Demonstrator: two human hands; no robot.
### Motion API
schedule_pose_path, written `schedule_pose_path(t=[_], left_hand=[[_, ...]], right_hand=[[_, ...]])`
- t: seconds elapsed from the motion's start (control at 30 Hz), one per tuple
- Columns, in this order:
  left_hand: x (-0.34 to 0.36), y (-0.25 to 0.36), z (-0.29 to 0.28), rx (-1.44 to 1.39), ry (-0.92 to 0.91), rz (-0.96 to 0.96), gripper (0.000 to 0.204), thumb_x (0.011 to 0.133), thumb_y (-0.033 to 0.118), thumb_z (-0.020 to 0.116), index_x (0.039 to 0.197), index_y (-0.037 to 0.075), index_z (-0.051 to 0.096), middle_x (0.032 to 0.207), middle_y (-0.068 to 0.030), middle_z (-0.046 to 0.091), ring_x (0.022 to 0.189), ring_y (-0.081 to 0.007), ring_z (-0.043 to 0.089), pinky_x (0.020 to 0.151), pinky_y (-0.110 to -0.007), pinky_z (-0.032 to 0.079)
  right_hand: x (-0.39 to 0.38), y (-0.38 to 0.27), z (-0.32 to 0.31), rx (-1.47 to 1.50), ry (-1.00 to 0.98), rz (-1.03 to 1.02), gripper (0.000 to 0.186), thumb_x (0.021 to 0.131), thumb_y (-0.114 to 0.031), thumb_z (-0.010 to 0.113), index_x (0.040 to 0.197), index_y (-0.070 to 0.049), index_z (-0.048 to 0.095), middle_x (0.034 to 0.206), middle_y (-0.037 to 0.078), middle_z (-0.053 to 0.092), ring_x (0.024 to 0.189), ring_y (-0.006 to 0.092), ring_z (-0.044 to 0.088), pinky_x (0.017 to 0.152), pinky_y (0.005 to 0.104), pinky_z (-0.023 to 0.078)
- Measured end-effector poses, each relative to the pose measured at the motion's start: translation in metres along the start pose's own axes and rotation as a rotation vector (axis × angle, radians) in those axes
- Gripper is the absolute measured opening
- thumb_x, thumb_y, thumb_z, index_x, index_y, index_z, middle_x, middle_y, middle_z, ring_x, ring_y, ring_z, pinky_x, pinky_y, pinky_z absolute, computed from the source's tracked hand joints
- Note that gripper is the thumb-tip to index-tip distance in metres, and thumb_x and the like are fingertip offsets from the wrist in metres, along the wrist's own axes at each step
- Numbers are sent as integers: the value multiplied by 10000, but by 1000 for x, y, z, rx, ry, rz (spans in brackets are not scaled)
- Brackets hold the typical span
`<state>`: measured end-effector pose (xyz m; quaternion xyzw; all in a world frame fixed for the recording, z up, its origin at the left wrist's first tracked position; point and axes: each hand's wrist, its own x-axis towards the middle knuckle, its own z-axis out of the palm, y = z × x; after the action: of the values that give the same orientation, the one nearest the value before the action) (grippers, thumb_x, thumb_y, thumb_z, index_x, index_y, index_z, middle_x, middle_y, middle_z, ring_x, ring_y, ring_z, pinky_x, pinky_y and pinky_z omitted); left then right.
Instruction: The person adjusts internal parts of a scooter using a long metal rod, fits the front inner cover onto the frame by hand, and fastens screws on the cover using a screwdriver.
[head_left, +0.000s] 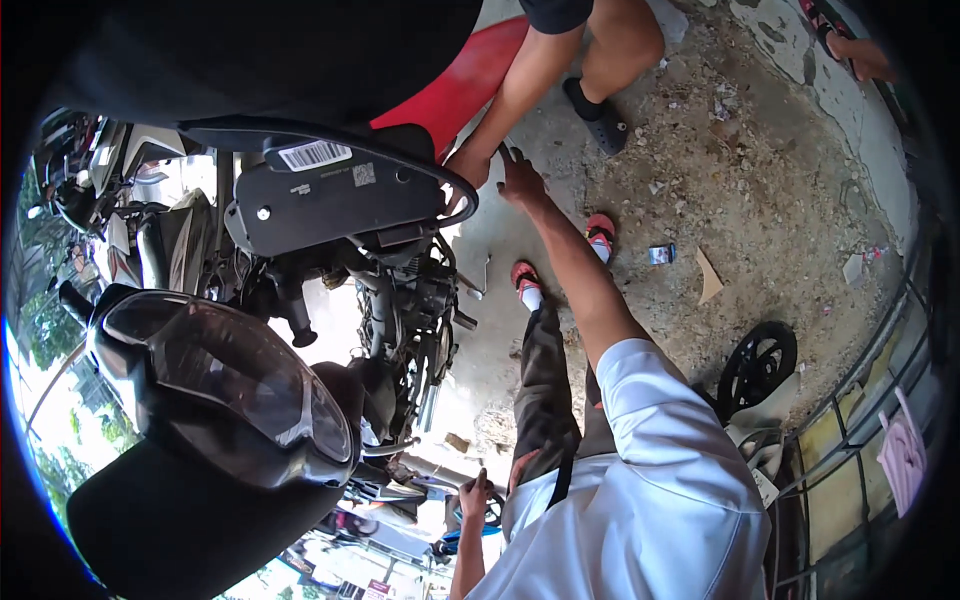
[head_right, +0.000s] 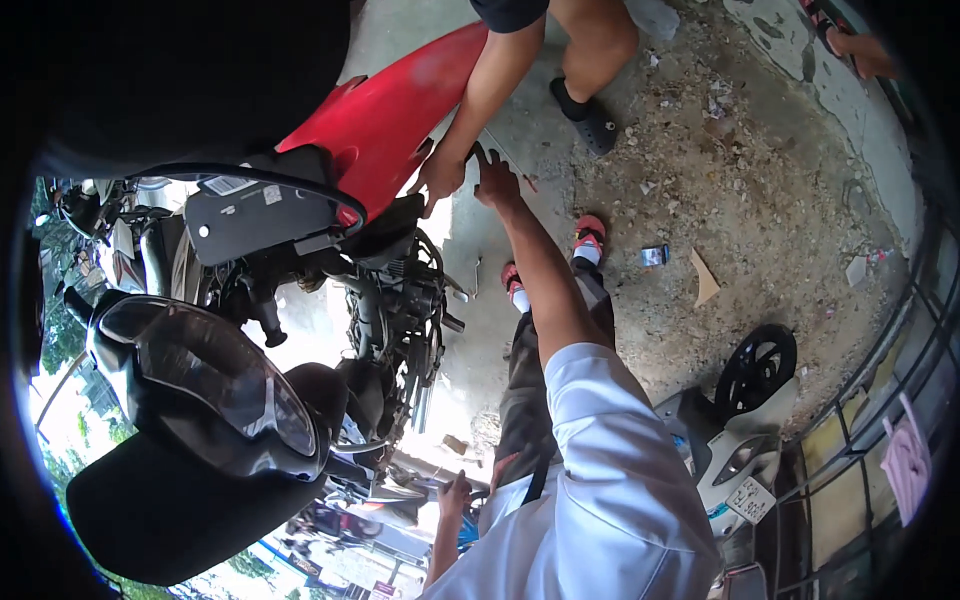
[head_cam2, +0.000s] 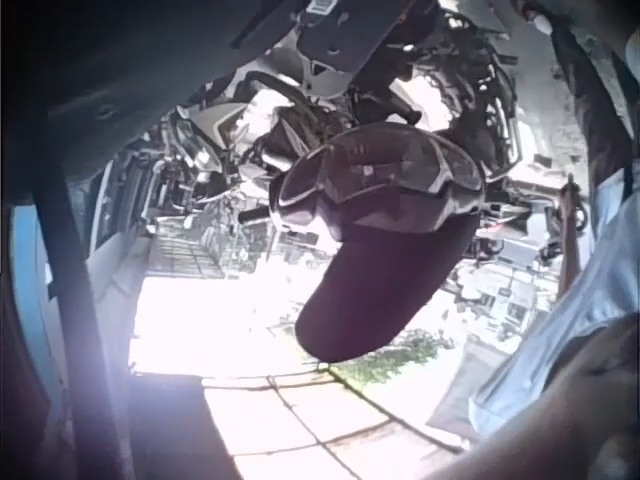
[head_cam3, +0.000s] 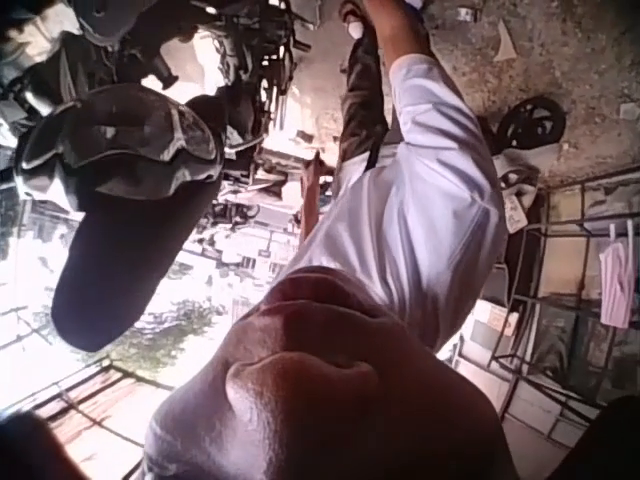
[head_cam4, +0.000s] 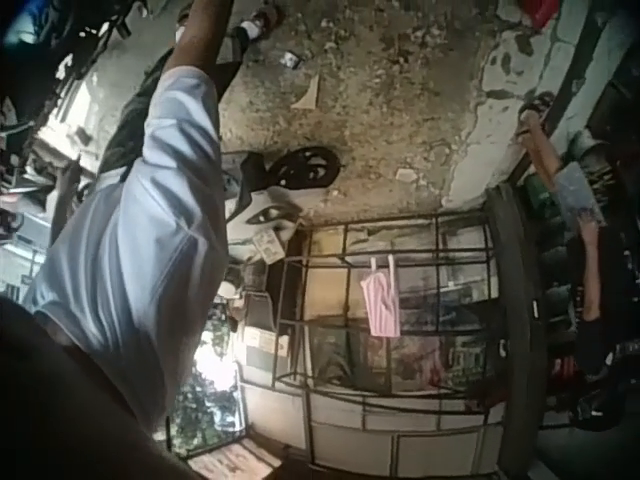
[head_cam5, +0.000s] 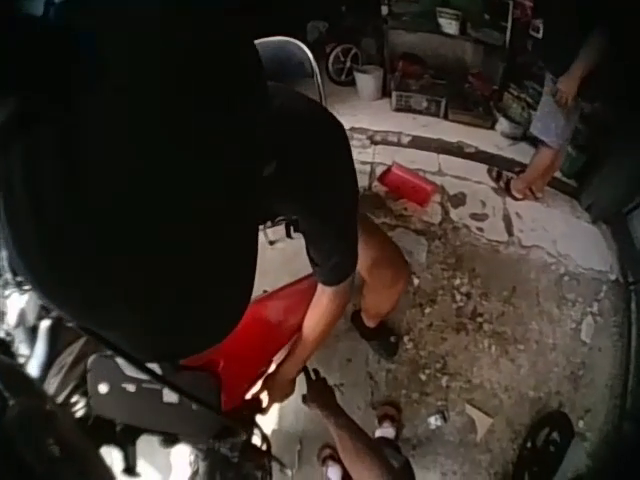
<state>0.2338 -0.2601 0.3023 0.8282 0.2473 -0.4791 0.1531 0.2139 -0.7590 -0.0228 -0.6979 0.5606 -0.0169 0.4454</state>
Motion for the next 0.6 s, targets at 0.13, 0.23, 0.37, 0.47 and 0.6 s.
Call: schedule_pose_path(t=[0.13,0.23,0.37,0.47,0.6], left_hand=[[-19,9,15,153,31,59,374,824,327,608,620,13,594,555,-12,541,454,-65,433,420,-219,313],[-18,17,17,164,6,61,388,840,352,578,616,37,600,526,3,512,448,-54,417,416,-210,298],[-2,19,-1,105,5,47,396,841,355,576,602,40,587,508,12,482,449,-56,396,424,-213,291],[-8,48,2,116,23,74,362,846,273,574,587,21,555,514,-8,477,449,-71,396,421,-230,290],[12,50,-17,180,-42,154,385,851,315,569,609,15,580,526,-12,484,449,-76,385,438,-231,312]], right_hand=[[40,12,5,10,89,-110,705,682,-173,656,1304,-144,326,1281,160,390,1066,348,482,826,433,456],[45,28,12,123,225,-404,581,676,-192,656,1214,-119,452,1203,125,488,1043,300,506,818,401,461],[49,35,-10,-214,-44,-515,376,686,-221,639,1029,-86,564,1026,114,588,904,291,569,754,398,473],[24,45,-33,-352,-179,-599,225,698,-213,622,864,-64,590,892,117,621,811,301,595,703,406,478],[-21,60,-47,-257,-45,-228,223,716,-251,613,838,-65,610,869,131,624,828,308,597,711,416,477]])
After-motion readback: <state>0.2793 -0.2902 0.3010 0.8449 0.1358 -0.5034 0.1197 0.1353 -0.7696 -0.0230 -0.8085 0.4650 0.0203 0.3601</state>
